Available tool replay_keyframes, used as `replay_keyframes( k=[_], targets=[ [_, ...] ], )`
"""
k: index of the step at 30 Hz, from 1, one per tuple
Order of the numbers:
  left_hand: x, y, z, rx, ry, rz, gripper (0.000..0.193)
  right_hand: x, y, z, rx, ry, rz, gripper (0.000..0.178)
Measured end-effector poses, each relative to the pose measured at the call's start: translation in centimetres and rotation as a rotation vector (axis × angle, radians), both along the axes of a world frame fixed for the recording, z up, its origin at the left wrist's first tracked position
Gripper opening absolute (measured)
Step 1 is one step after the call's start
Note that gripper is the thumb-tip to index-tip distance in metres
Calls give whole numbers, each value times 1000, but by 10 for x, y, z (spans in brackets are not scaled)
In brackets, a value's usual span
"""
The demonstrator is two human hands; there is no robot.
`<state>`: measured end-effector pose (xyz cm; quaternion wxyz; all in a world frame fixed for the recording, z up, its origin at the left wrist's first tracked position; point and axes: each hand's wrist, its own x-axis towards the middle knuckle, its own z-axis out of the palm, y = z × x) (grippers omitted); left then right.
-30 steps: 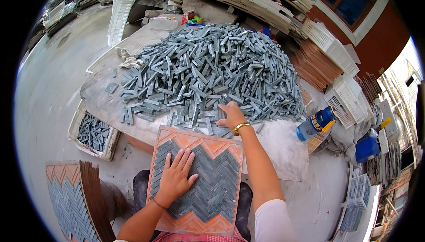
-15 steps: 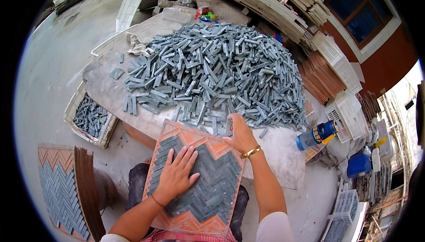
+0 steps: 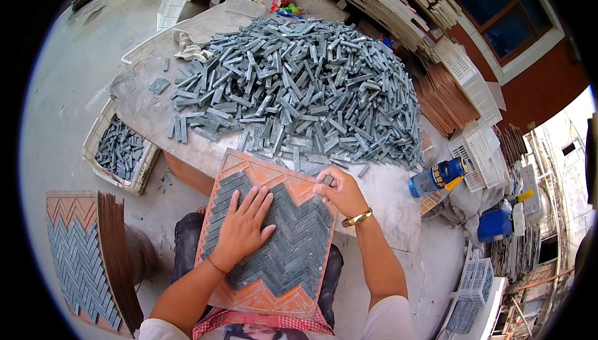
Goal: The person arranges small grey rectangular tiles onto a square orange board, forming a herringbone pattern. They pick tiles from a large pile on the table and place them one by one into the grooves of the board. After completing the pattern, they flip the board over to reveal the finished tile sheet.
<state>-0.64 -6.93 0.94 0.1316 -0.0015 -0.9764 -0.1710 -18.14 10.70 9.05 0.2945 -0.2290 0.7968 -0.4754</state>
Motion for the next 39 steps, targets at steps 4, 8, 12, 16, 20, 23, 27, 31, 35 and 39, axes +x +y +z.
replay_keyframes(
  k=[4,8,12,16,20,23,27,31,35,39],
  targets=[
    [0,-1,-1,19,3,4,65,23,9,-5,54,-158,83,15],
    [1,-1,-4,62,7,5,65,66,38,-27,121,-156,76,16],
    [1,-1,-2,66,8,2,65,91,57,-51,93,-172,-124,13],
    [1,-1,-1,73,15,2,65,106,60,-56,50,-97,-182,15],
    [1,0,0,77,7,5,65,112,60,-46,161,365,-24,24],
    [-1,1,1,70,6,-1,65,110,61,-42,226,493,90,29],
    [-3,1,1,63,12,-7,64,104,68,-58,210,663,183,26],
    [3,-1,-1,58,32,9,64,95,66,-36,382,554,361,18],
    [2,1,-6,18,38,-14,66,83,24,15,807,556,623,15],
    [3,-1,-6,18,21,-9,65,84,-59,75,725,795,764,19]
  ],
)
